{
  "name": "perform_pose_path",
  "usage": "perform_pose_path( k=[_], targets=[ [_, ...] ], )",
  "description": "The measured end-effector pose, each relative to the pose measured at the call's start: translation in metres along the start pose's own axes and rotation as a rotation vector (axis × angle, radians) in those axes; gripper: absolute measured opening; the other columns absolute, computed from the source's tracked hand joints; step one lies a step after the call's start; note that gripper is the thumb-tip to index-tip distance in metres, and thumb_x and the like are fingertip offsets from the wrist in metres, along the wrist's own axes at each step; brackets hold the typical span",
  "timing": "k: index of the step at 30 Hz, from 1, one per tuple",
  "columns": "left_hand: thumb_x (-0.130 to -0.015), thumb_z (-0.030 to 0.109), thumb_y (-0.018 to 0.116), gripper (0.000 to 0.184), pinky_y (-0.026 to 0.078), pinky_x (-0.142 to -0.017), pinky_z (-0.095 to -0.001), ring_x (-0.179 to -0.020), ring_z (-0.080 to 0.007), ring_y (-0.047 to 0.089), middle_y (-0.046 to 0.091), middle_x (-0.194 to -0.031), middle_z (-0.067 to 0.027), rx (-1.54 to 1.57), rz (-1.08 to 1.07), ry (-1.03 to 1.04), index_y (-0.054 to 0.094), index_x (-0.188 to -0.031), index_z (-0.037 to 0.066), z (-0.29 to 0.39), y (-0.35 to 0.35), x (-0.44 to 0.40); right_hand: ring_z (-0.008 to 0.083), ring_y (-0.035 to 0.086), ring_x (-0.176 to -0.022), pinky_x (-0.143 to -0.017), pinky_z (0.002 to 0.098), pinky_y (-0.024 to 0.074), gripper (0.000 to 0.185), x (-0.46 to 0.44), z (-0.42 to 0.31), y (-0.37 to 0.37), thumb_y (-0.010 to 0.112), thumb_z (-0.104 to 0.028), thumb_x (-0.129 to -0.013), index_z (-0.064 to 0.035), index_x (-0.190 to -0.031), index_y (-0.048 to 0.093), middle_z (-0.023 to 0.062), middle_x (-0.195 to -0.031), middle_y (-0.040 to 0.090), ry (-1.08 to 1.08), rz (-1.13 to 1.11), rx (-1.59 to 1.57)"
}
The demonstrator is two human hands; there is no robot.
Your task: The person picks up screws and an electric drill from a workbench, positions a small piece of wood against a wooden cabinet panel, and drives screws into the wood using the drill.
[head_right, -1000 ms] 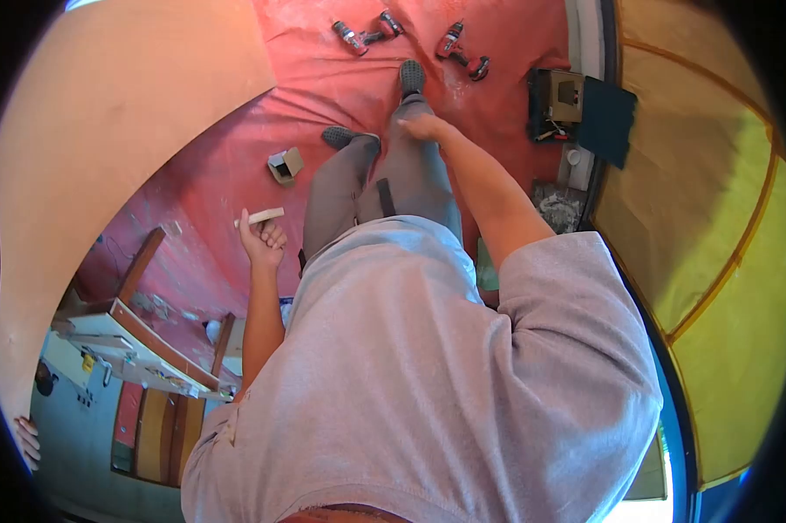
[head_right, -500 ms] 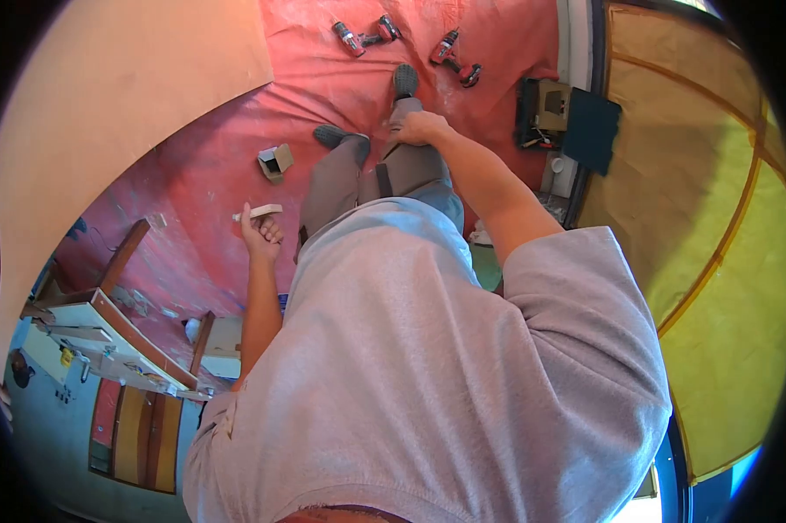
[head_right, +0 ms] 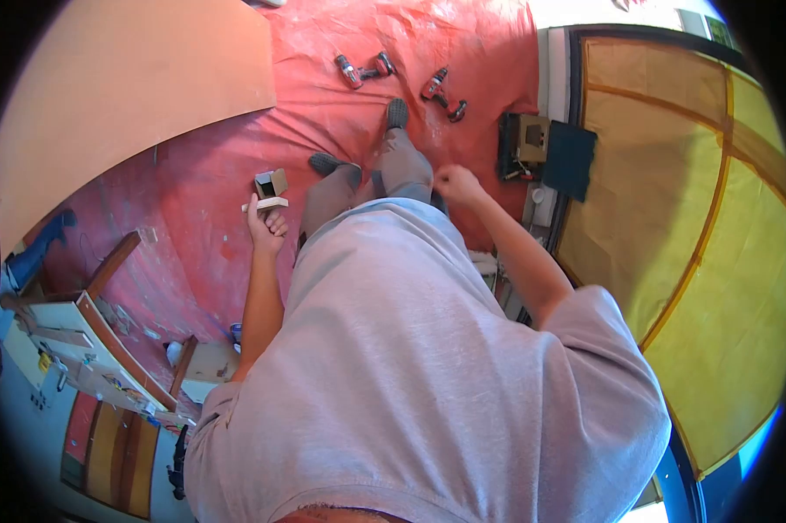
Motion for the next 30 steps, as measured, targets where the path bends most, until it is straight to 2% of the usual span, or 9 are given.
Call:
perform_pose_path(
  k=[2,7,9,12,17,24,27,29,30],
  targets=[
    [-0.099,0.066,0.058,0.056,0.022,-0.035,-0.0254,-0.037,-0.0076,0.028,0.029,-0.05,0.0078,0.045,-0.11,-0.041,0.064,-0.082,0.013,0.006,0.007,-0.005,0.0397,0.071,-0.102,-0.087,0.0471,0.0565,0.02,0.04,-0.031,-0.009,0.062,-0.018,-0.092,-0.003,-0.095,0.075,0.0223,-0.101,0.074,-0.099,-0.174,-0.079],
    [-0.096,0.066,0.064,0.055,0.019,-0.035,-0.0259,-0.036,-0.008,0.026,0.029,-0.047,0.0077,0.075,-0.126,0.007,0.063,-0.077,0.015,0.013,0.028,-0.011,0.042,0.063,-0.118,-0.097,0.0456,0.0527,0.024,0.031,-0.042,0.013,0.061,-0.018,-0.094,-0.0023,-0.107,0.073,0.023,-0.124,0.069,-0.135,0.055,0.03],
    [-0.095,0.065,0.065,0.053,0.019,-0.036,-0.0256,-0.036,-0.0077,0.025,0.029,-0.048,0.008,0.043,-0.127,0.014,0.059,-0.076,0.016,0.015,0.029,-0.02,0.0433,0.061,-0.122,-0.1,0.0484,0.0516,0.028,-0.002,-0.026,0.034,0.055,-0.019,-0.097,-0.0032,-0.11,0.073,0.0255,-0.12,0.07,-0.127,0.004,-0.016],
    [-0.095,0.063,0.068,0.05,0.019,-0.036,-0.0252,-0.036,-0.007,0.025,0.029,-0.048,0.0084,0.055,-0.13,-0.013,0.054,-0.074,0.019,0.019,0.034,-0.02,0.0457,0.062,-0.124,-0.102,0.0528,0.0504,0.032,-0.053,0.024,0.061,0.048,-0.018,-0.099,-0.0039,-0.113,0.073,0.0285,-0.117,0.071,-0.102,-0.09,0.439],
    [-0.095,0.06,0.069,0.048,0.018,-0.036,-0.0245,-0.036,-0.006,0.026,0.03,-0.048,0.009,-0.052,-0.084,0.018,0.052,-0.075,0.021,0.03,0.04,-0.01,0.0489,0.065,-0.118,-0.098,0.057,0.0512,0.033,-0.102,0.057,0.089,0.046,-0.02,-0.1,-0.0033,-0.112,0.073,0.0307,-0.116,0.071,0.346,0.156,0.214],
    [-0.092,0.047,0.079,0.039,0.018,-0.036,-0.0233,-0.039,-0.0023,0.026,0.034,-0.054,0.0111,-0.191,-0.095,0.154,0.051,-0.085,0.021,0.04,0.041,-0.003,0.0473,0.071,-0.101,-0.087,0.0578,0.0546,0.031,-0.018,-0.077,0.006,0.061,-0.029,-0.095,-0.0043,-0.11,0.074,0.0283,-0.102,0.073,0.158,0.225,0.372],
    [-0.086,0.038,0.087,0.042,0.027,-0.039,-0.024,-0.044,-0.0033,0.037,0.045,-0.062,0.0082,-0.336,-0.043,0.288,0.053,-0.099,0.017,0.049,0.048,0.001,0.0467,0.07,-0.091,-0.082,0.0546,0.0553,0.027,0.043,-0.126,-0.061,0.065,-0.028,-0.093,-0.0035,-0.096,0.077,0.0265,-0.091,0.072,0.093,0.043,0.449],
    [-0.084,0.033,0.09,0.046,0.036,-0.041,-0.025,-0.047,-0.0053,0.046,0.055,-0.068,0.005,-0.42,0.01,0.364,0.055,-0.107,0.012,0.05,0.062,0.002,0.0299,0.075,-0.067,-0.067,0.0432,0.058,0.023,0.068,-0.153,-0.115,0.064,-0.022,-0.093,-0.0035,-0.09,0.078,0.0167,-0.07,0.072,0.225,-0.186,0.417],
    [-0.084,0.033,0.09,0.047,0.034,-0.04,-0.025,-0.047,-0.0047,0.043,0.052,-0.067,0.0063,-0.477,0.111,0.482,0.057,-0.11,0.011,0.048,0.071,0.002,0.0306,0.075,-0.069,-0.07,0.043,0.058,0.024,0.068,-0.127,-0.135,0.063,-0.019,-0.094,-0.0016,-0.088,0.078,0.0172,-0.072,0.073,0.281,-0.195,0.349]
  ],
)
Point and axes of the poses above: each hand's wrist, its own x-axis away from the middle knuckle, its own y-axis out of the palm, z = x × y, the point moved 1 cm from there along -x, towards the middle knuckle
